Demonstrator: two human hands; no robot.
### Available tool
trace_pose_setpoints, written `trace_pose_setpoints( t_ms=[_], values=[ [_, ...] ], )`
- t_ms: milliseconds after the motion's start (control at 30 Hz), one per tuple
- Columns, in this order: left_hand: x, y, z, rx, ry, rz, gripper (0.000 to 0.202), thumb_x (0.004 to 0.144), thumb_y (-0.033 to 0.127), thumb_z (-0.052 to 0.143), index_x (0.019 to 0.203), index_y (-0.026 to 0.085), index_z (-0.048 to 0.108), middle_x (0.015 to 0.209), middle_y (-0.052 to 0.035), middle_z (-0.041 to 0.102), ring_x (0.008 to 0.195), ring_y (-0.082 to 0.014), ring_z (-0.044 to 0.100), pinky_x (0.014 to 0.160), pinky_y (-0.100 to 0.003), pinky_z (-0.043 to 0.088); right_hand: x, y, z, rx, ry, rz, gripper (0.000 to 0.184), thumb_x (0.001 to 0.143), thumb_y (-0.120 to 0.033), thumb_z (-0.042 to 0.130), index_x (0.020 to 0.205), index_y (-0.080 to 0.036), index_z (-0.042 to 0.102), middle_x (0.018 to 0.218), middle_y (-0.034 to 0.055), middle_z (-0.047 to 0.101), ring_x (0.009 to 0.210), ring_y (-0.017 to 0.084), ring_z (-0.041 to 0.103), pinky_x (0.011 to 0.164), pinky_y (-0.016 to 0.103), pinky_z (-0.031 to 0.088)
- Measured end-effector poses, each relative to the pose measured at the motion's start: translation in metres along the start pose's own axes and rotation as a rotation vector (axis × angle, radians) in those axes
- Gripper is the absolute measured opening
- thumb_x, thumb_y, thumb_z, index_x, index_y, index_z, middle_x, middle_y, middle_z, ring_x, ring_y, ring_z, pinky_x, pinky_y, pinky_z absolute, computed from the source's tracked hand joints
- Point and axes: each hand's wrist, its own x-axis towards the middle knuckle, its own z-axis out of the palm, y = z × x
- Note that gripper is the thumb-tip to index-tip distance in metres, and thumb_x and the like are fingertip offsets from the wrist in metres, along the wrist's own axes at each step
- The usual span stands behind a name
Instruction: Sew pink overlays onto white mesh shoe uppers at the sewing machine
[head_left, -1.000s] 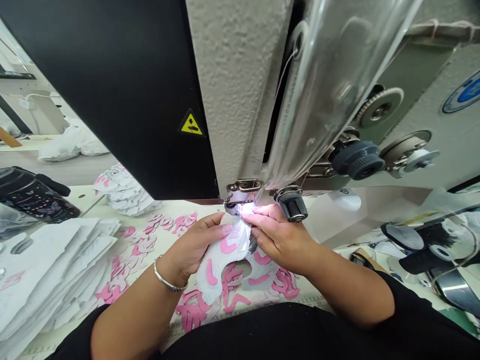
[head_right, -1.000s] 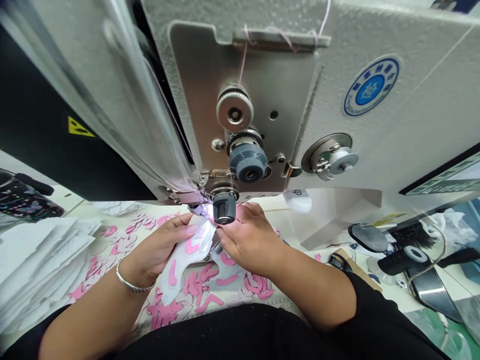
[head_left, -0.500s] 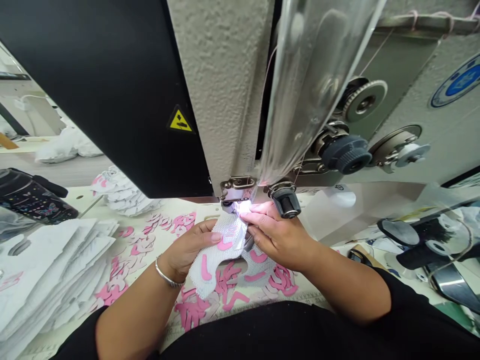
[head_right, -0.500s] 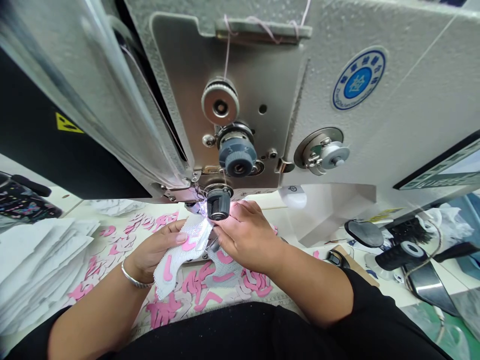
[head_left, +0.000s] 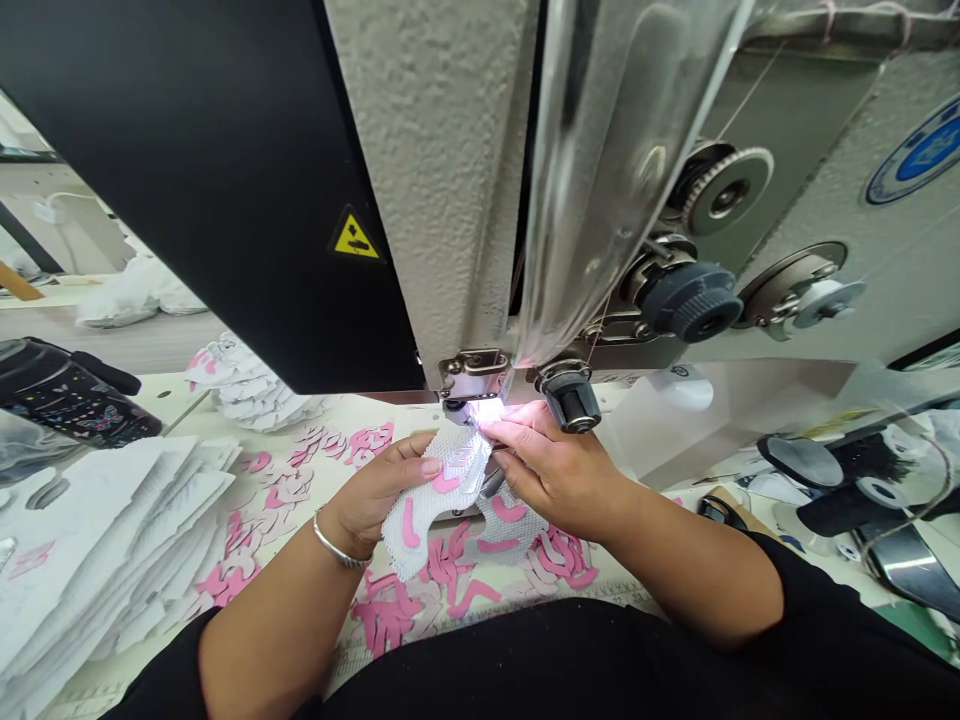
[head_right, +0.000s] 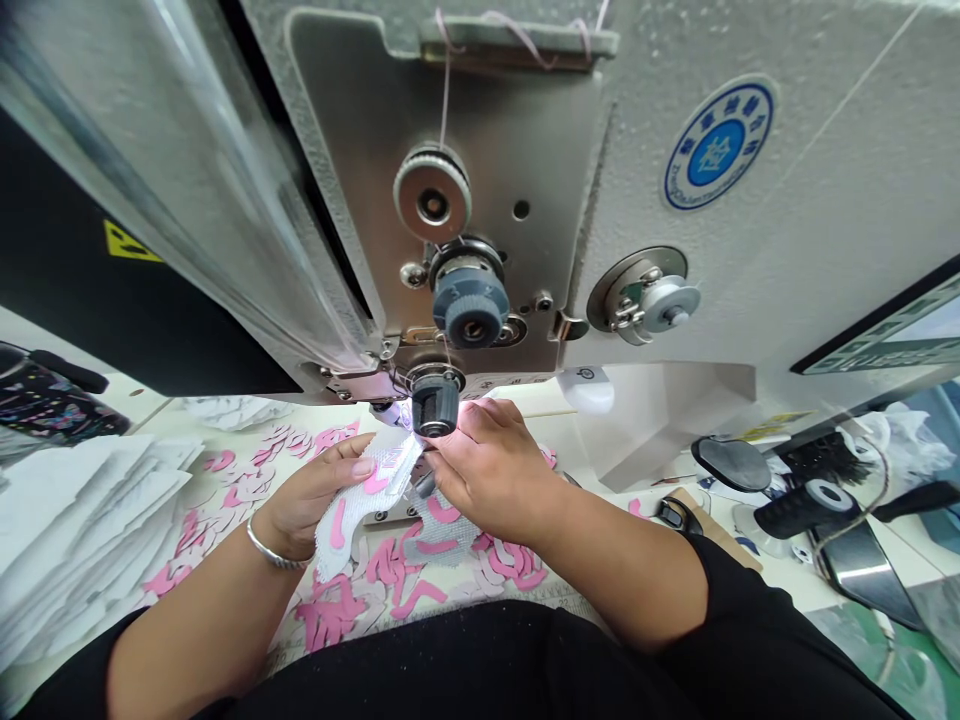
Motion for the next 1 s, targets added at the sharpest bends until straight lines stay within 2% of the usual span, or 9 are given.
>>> trace_pose_setpoints(
  t_ms=[133, 367, 733, 1000],
  values=[
    [0.000, 0.001, -0.004, 0.005, -0.006, 0.002, 0.031, 0.074, 0.018, 0.075, 0.105, 0.014, 0.074, 0.075, -0.0076, 0.073, 0.059, -0.0157, 0.067, 0.058, -0.022, 0.054, -0.001, -0.002, 0.001, -0.017, 0.004, 0.016, 0.027, 0.097, -0.031, 0.048, 0.115, -0.023, 0.067, 0.098, 0.0100, 0.060, 0.096, 0.025, 0.058, 0.086, 0.045, 0.050],
    [0.002, -0.002, -0.014, 0.030, -0.010, -0.020, 0.035, 0.073, 0.021, 0.076, 0.108, 0.014, 0.072, 0.093, -0.0122, 0.075, 0.072, -0.0198, 0.071, 0.066, -0.025, 0.056, -0.002, -0.002, 0.001, -0.027, -0.013, 0.026, 0.028, 0.097, -0.032, 0.049, 0.116, -0.022, 0.067, 0.098, 0.0108, 0.059, 0.097, 0.026, 0.057, 0.085, 0.044, 0.050],
    [0.002, -0.002, -0.015, 0.008, -0.085, -0.027, 0.033, 0.078, 0.019, 0.072, 0.110, 0.014, 0.072, 0.090, -0.0102, 0.075, 0.070, -0.0171, 0.070, 0.063, -0.023, 0.055, 0.000, -0.002, -0.002, 0.016, -0.012, 0.031, 0.026, 0.096, -0.030, 0.050, 0.111, -0.021, 0.069, 0.097, 0.0110, 0.058, 0.095, 0.026, 0.057, 0.086, 0.047, 0.051],
    [0.004, -0.005, -0.020, 0.020, -0.089, -0.037, 0.034, 0.079, 0.019, 0.072, 0.112, 0.014, 0.070, 0.093, -0.0110, 0.075, 0.072, -0.0182, 0.070, 0.063, -0.024, 0.056, 0.001, -0.003, -0.002, 0.027, -0.024, 0.042, 0.028, 0.097, -0.032, 0.048, 0.106, -0.020, 0.071, 0.094, 0.0112, 0.059, 0.094, 0.025, 0.057, 0.088, 0.046, 0.050]
  ],
)
